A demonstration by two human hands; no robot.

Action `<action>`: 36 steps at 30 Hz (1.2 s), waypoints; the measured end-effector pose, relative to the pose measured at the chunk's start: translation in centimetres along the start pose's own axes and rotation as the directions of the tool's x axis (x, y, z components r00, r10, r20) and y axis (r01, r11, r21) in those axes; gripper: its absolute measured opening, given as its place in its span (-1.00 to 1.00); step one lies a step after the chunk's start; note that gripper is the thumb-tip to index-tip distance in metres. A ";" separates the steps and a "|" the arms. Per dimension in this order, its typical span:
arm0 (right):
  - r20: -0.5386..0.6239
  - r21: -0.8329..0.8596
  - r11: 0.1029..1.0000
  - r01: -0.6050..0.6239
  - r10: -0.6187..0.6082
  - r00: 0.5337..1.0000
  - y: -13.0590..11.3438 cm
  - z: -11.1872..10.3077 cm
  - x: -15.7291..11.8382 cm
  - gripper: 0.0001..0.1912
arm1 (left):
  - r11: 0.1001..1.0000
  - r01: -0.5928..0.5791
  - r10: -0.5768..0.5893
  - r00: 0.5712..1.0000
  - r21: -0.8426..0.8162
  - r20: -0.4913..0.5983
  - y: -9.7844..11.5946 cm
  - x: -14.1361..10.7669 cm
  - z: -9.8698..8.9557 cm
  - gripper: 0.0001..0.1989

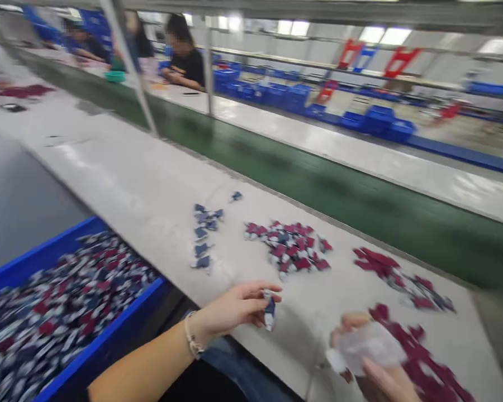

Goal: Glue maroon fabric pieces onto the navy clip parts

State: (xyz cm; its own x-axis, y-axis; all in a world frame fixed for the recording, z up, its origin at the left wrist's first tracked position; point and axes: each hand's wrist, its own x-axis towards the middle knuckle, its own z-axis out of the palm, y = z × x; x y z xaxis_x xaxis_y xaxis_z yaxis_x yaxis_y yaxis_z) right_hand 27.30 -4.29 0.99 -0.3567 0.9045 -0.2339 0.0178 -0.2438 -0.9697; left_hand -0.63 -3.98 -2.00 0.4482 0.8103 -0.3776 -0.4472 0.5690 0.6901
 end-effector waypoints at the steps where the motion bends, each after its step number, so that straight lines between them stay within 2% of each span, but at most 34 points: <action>1: -0.009 0.054 0.999 -0.003 0.004 1.000 -0.2 0.6 -0.1 -0.46 | 1.000 0.021 -0.021 1.000 0.019 0.019 0.1 0.1 0.1 -0.58; 2: -0.007 0.108 0.994 -0.012 0.013 1.000 -0.4 1.1 0.1 -0.41 | 0.999 0.037 -0.038 0.999 0.026 0.033 0.2 0.3 0.1 -0.60; 4: 0.075 0.125 0.992 0.035 -0.045 0.996 -0.7 1.7 0.5 -0.44 | 0.997 0.076 -0.077 0.995 0.010 0.065 0.2 0.8 0.4 -0.66; 8: 0.095 0.162 0.985 0.065 -0.081 0.992 -0.8 1.8 0.7 -0.42 | 0.987 0.146 -0.141 0.987 -0.070 0.077 -0.4 2.0 0.5 -0.67; 12: 0.112 0.189 0.980 0.062 -0.085 0.990 -1.1 1.7 0.6 -0.49 | 0.984 0.111 -0.109 0.994 -0.136 0.026 -1.3 2.6 0.1 -0.72; 15: 0.099 0.203 0.978 0.052 -0.073 0.992 -1.5 1.6 0.5 -0.52 | 0.987 0.065 -0.053 0.995 -0.148 0.089 -1.3 2.4 0.2 -0.55; 18: 0.090 0.231 0.972 0.031 -0.053 0.995 -1.9 1.5 0.0 -0.49 | 1.000 0.005 -0.006 0.993 0.010 0.118 -0.9 1.9 0.8 -0.48; 22: 0.025 0.207 0.978 0.011 -0.017 1.000 -2.3 1.3 -1.1 -0.57 | 0.948 -0.007 -0.002 1.000 0.319 0.028 -0.4 1.7 1.3 -0.71; 25: -0.019 0.170 0.985 -0.014 0.017 1.000 -2.6 1.4 -1.8 -0.62 | 0.904 -0.050 0.054 0.999 0.424 0.003 -0.3 1.8 1.2 -0.70; 27: -0.006 0.171 0.984 -0.040 0.042 0.999 -2.7 1.4 -1.9 -0.61 | 0.890 -0.058 0.078 0.997 0.452 -0.026 -0.3 1.9 1.2 -0.68; 30: 0.006 0.147 0.988 -0.051 0.051 0.999 -2.9 1.4 -1.8 -0.61 | 0.941 -0.010 0.027 0.999 0.338 -0.043 -0.2 1.9 1.5 -0.63; 33: 0.001 0.094 0.994 -0.053 0.053 0.999 -3.4 1.5 -1.6 -0.64 | 0.979 0.021 -0.028 0.999 0.204 0.032 -0.1 1.8 2.0 -0.55; 36: -0.025 0.050 0.998 -0.040 0.042 0.999 -4.1 2.0 -1.4 -0.65 | 0.982 0.003 -0.020 0.996 0.187 0.088 -0.2 1.6 2.5 -0.37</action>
State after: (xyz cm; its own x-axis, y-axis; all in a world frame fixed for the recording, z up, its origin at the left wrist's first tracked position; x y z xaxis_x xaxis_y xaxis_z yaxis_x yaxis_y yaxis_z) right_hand 25.89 -5.20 5.42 -0.3324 0.9019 -0.2757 -0.0144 -0.2972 -0.9547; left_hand 2.13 -3.15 -1.21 0.5234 0.7833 -0.3355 -0.2935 0.5353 0.7920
